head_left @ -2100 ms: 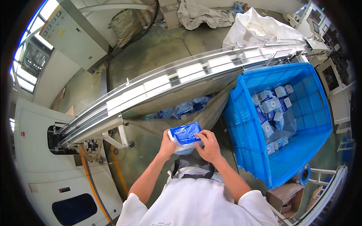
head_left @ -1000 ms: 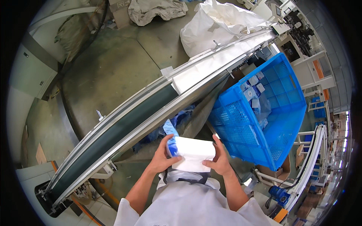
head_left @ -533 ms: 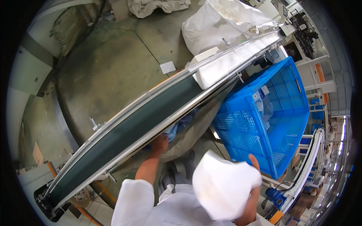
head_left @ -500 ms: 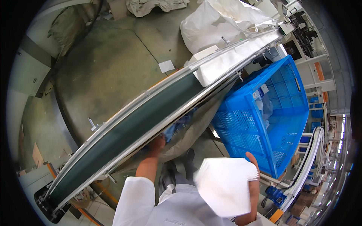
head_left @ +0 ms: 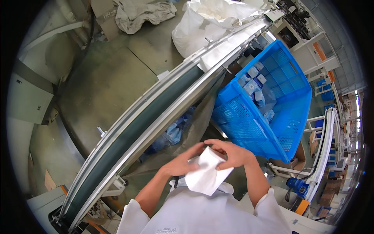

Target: The person picks up individual packages of tissues from a plastic bin by hand and places them onto a moving conveyor belt.

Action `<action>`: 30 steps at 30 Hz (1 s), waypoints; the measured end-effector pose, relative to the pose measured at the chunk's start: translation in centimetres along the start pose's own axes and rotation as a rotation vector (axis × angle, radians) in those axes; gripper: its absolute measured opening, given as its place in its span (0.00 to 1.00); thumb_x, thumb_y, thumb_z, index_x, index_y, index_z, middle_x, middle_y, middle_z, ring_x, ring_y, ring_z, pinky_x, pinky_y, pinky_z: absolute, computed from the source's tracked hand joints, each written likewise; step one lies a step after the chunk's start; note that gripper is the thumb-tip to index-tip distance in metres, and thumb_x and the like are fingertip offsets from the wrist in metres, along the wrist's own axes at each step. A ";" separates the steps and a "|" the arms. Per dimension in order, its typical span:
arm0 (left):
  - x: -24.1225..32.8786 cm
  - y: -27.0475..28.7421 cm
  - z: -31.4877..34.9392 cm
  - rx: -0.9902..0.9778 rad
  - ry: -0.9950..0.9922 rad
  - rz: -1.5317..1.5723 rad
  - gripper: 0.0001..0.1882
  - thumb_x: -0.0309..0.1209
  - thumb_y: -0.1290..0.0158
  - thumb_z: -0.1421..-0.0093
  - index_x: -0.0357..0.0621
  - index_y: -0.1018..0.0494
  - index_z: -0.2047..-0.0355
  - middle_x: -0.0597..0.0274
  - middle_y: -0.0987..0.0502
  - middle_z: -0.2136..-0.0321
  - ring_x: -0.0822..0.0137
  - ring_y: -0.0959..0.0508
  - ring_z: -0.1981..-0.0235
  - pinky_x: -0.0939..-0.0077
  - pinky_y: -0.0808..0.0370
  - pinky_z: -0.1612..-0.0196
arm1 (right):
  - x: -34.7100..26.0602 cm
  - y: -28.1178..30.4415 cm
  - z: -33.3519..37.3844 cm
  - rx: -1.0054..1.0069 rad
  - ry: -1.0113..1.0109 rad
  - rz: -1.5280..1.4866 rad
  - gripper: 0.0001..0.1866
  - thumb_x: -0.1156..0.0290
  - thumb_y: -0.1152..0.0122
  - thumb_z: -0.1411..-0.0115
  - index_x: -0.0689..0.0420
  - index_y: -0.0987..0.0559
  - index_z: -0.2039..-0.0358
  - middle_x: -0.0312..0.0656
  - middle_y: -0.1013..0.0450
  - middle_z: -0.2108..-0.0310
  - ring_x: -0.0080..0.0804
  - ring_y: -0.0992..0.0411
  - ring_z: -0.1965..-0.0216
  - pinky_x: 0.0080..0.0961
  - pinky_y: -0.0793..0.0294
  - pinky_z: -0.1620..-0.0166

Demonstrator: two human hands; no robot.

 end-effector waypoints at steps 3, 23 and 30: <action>1.1 -1.8 0.7 0.086 0.045 -0.043 0.48 0.35 0.40 0.48 0.36 0.57 0.35 0.49 0.40 0.42 0.61 0.39 0.40 0.68 0.43 0.39 | -0.5 -0.2 -1.9 0.072 0.133 -0.267 0.40 0.65 0.38 0.46 0.58 0.46 0.36 0.46 0.29 0.53 0.35 0.30 0.53 0.30 0.32 0.48; -1.2 -0.8 4.1 0.359 -0.040 -0.182 0.50 0.31 0.57 0.53 0.35 0.73 0.34 0.41 0.63 0.34 0.51 0.62 0.32 0.64 0.64 0.33 | 3.2 -11.5 -1.2 0.517 0.443 -0.666 0.50 0.74 0.45 0.48 0.56 0.66 0.32 0.46 0.49 0.37 0.37 0.46 0.37 0.32 0.48 0.37; -3.5 -0.4 4.0 0.367 -0.048 0.208 0.51 0.25 0.46 0.47 0.39 0.70 0.33 0.44 0.49 0.37 0.55 0.47 0.35 0.66 0.51 0.35 | 4.0 -10.7 -1.5 0.639 0.376 -0.577 0.53 0.82 0.38 0.52 0.55 0.61 0.32 0.48 0.43 0.41 0.37 0.41 0.41 0.32 0.43 0.39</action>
Point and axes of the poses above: each hand's wrist, its own z-axis away from the middle knuckle, its own y-axis out of the back of the hand, x = y × z, the point moved 4 cm from there along -z, towards the middle knuckle
